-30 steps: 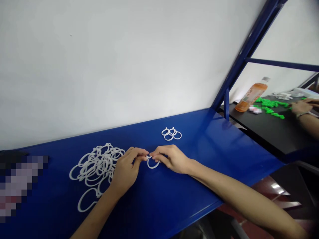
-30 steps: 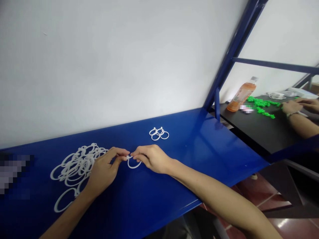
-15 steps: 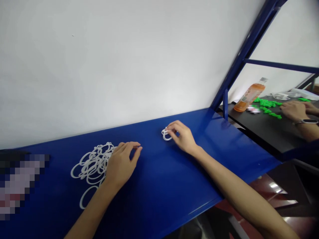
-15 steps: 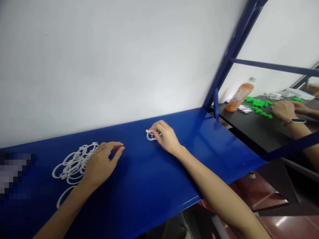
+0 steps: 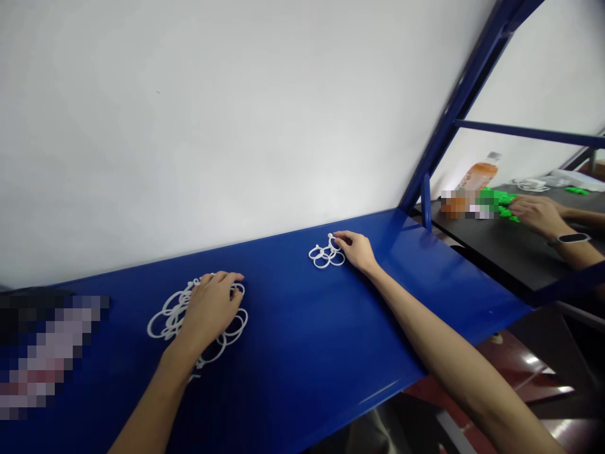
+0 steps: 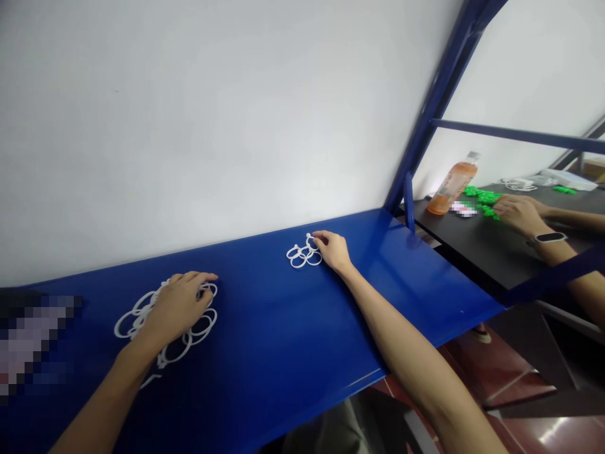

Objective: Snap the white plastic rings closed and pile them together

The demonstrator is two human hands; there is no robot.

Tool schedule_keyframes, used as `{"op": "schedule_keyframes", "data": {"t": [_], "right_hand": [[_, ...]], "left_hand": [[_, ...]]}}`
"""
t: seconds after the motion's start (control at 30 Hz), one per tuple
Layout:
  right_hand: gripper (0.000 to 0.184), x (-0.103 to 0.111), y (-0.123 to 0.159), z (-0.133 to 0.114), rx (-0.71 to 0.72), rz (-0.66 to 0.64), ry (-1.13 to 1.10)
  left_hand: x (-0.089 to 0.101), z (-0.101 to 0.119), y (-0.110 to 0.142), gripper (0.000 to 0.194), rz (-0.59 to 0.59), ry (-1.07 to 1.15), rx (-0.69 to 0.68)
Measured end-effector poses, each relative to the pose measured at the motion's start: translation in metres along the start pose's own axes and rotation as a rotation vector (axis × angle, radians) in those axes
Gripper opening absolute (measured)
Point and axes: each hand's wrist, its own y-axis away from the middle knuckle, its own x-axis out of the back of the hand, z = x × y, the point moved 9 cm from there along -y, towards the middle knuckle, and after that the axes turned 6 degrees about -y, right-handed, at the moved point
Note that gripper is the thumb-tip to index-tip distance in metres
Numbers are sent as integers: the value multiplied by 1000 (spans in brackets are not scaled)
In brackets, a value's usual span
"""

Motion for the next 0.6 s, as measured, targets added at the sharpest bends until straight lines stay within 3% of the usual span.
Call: {"op": "schedule_keyframes", "data": {"t": [0.27, 0.37, 0.5, 0.6], "right_hand": [[21, -5, 3, -9, 31, -46, 1], [22, -5, 3, -10, 45, -46, 13], [22, -3, 4, -16, 90, -18, 59], [22, 2, 7, -27, 146, 21, 101]], "left_hand": [[5, 2, -1, 42, 23, 54, -5], [13, -5, -3, 44, 69, 110, 18], [35, -14, -4, 36, 214, 213, 16], [35, -16, -4, 34, 177, 233, -20]]}}
